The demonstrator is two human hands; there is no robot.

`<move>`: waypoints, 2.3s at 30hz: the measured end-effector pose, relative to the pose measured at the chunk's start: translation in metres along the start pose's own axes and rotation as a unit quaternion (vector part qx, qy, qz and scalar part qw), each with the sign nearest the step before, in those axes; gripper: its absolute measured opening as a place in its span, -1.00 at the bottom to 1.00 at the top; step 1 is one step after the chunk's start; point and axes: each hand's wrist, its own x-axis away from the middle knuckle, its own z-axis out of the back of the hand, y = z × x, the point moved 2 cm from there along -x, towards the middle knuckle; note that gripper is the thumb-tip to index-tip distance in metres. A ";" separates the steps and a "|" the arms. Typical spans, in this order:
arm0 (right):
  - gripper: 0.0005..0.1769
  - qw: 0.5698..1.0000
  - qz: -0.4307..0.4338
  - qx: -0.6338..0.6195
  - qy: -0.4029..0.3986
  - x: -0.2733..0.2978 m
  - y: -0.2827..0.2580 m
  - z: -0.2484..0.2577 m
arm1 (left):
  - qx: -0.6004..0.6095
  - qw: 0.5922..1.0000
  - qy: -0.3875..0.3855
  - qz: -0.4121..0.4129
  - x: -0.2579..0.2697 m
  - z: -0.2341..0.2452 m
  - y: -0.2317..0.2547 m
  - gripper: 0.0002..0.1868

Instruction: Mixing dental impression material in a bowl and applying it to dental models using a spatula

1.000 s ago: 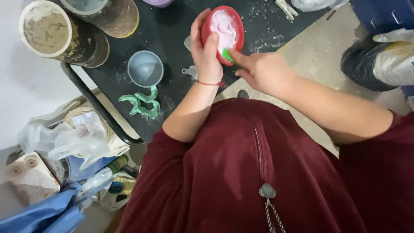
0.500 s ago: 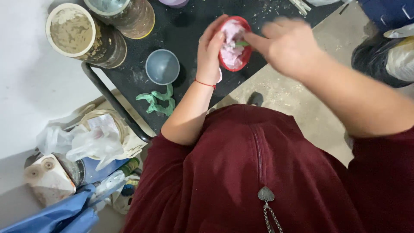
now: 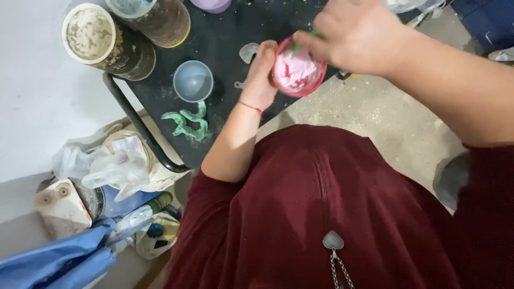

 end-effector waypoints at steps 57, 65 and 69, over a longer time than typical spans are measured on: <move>-0.52 0.943 -0.225 -0.179 -0.168 0.075 -0.035 -0.010 | -0.132 0.963 0.038 -0.231 -0.021 -0.070 -0.003 -0.29; -0.53 0.848 -0.383 -0.200 -0.307 0.090 -0.017 -0.041 | -0.159 0.956 0.016 -0.248 -0.009 -0.090 0.018 -0.45; -0.72 0.987 -0.139 0.013 -0.078 0.062 0.005 0.009 | -0.230 0.966 0.013 -0.118 -0.030 -0.076 0.007 -0.43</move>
